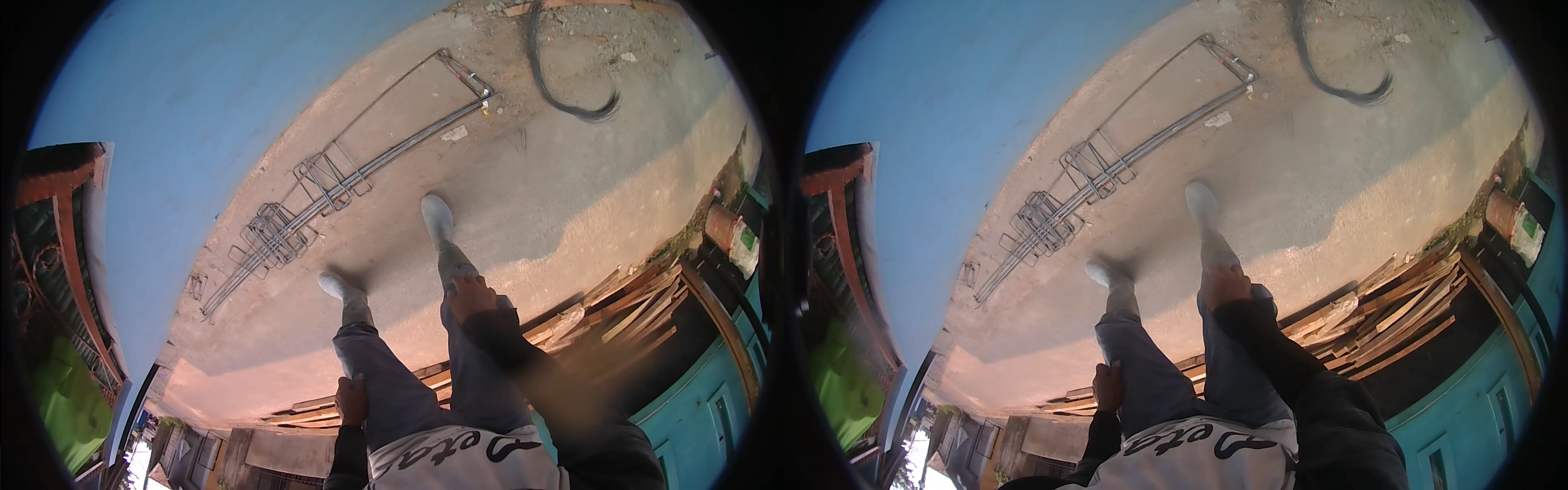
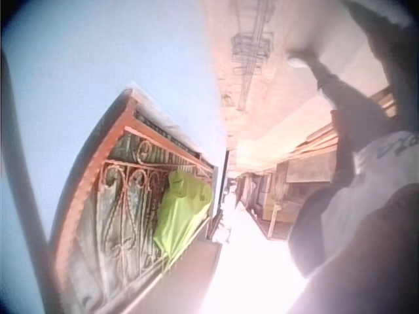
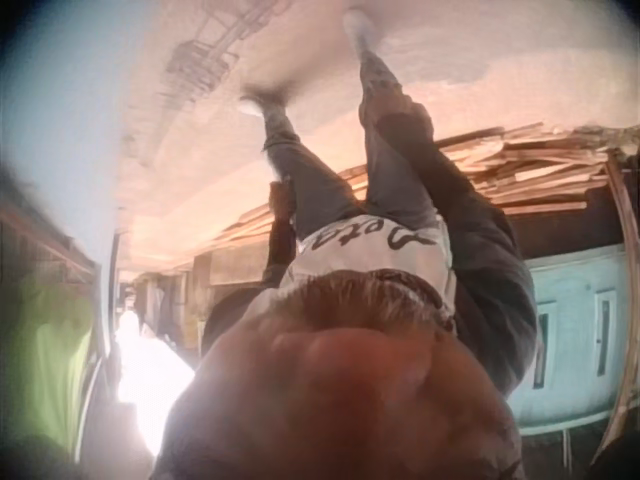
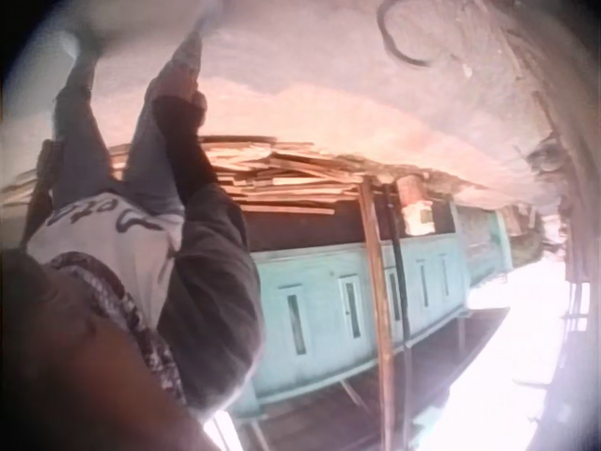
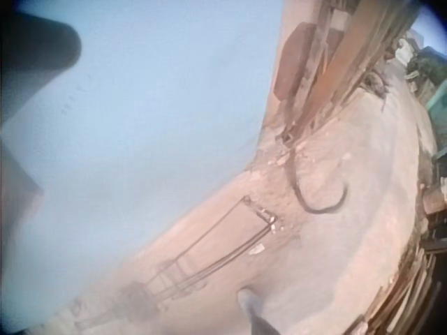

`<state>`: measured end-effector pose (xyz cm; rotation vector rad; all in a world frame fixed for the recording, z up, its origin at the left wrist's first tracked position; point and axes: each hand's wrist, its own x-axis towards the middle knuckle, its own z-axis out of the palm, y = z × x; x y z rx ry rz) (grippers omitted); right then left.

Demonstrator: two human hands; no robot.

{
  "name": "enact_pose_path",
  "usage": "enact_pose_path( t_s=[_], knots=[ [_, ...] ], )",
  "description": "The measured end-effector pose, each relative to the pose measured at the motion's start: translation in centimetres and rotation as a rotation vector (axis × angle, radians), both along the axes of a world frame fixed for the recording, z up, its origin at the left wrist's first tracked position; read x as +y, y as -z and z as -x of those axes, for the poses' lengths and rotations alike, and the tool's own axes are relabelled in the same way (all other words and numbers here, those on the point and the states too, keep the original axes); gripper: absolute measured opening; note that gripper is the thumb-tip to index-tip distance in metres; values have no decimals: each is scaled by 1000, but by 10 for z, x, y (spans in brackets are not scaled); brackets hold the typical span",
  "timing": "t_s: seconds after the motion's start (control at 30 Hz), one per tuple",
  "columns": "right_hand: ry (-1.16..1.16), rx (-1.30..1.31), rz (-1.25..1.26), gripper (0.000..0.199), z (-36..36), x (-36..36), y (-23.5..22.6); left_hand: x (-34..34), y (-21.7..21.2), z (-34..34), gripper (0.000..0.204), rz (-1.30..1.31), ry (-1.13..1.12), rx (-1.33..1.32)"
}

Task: The person assembles a rebar cage by arranging metal bars and tying them together with wire. They use pliers to twist the wire and secure the structure.

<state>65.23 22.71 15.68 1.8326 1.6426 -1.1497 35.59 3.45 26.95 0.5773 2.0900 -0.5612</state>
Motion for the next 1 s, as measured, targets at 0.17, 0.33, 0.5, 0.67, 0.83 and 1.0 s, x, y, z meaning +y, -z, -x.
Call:
enact_pose_path(
  t_s=[0.17, 0.33, 0.5, 0.67, 0.83, 1.0],
  knots=[
    [-25, 25, 184, 36, -18, 5, -10, 60, -17, -38, 48, -190, 53, -294],
    [7, 21, 226, 36, -28, -5, -8, 101, -30, -74, 47, -9, -149, -684],
    [101, -3, 306, 35, -35, -7, 12, 124, 2, -91, 31, -42, -455, -762],
    [44, 25, 78, 38, -80, 29, 156, 144, 96, -144, 17, -477, -681, -812],
    [-370, -278, -363, 60, -134, 131, 300, 133, 169, -182, 17, -362, -622, -759],
    [-709, -379, -550, 60, -156, 201, 385, 146, 188, -179, 20, -137, -522, -772]
  ],
)
